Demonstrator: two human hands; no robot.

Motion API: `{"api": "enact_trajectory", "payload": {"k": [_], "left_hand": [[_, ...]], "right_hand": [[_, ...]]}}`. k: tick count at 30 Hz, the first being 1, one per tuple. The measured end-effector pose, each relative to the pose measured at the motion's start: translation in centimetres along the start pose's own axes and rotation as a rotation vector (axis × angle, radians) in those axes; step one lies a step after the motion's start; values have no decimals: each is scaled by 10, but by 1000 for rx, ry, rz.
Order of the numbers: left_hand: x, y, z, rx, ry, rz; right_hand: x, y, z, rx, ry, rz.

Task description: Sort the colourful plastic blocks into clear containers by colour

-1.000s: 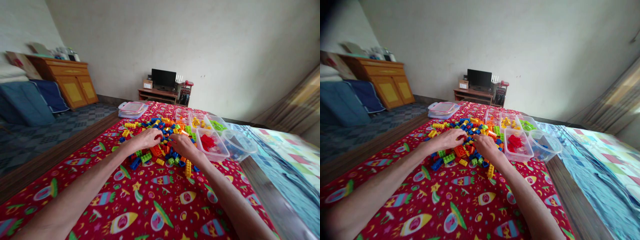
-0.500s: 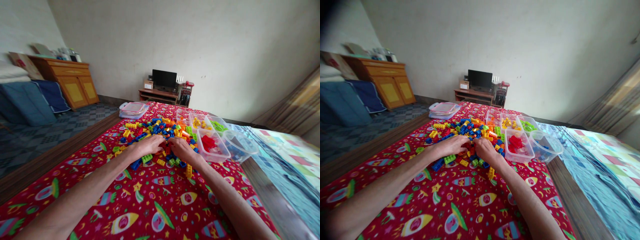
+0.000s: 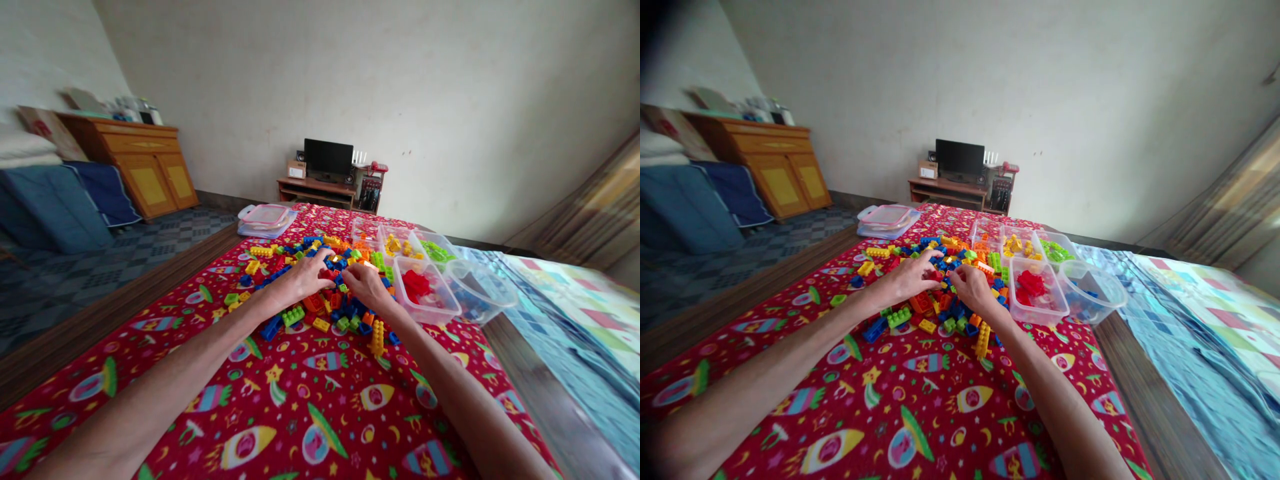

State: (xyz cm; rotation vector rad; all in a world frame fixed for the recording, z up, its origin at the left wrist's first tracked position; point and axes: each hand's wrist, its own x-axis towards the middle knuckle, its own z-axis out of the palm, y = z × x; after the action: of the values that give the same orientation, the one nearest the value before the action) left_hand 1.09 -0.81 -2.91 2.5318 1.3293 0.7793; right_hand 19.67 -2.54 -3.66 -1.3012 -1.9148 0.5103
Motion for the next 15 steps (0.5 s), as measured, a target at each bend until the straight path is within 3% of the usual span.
{"api": "enact_trajectory", "payload": {"k": [4,7,10,15], "left_hand": [[-3,13,-3,-39,-30,33],[-6,24,-8,-29,-70,34],[-8,29,-12,-12,-98,12],[-7,18,-13,29,-111,49]], "right_hand": [[-2,-8,0,342,-263,48],[-5,-13,-1,413,-337,54],[-3,-15,-5,270,-251,41],[3,-11,-33,-71,64,-18]]}}
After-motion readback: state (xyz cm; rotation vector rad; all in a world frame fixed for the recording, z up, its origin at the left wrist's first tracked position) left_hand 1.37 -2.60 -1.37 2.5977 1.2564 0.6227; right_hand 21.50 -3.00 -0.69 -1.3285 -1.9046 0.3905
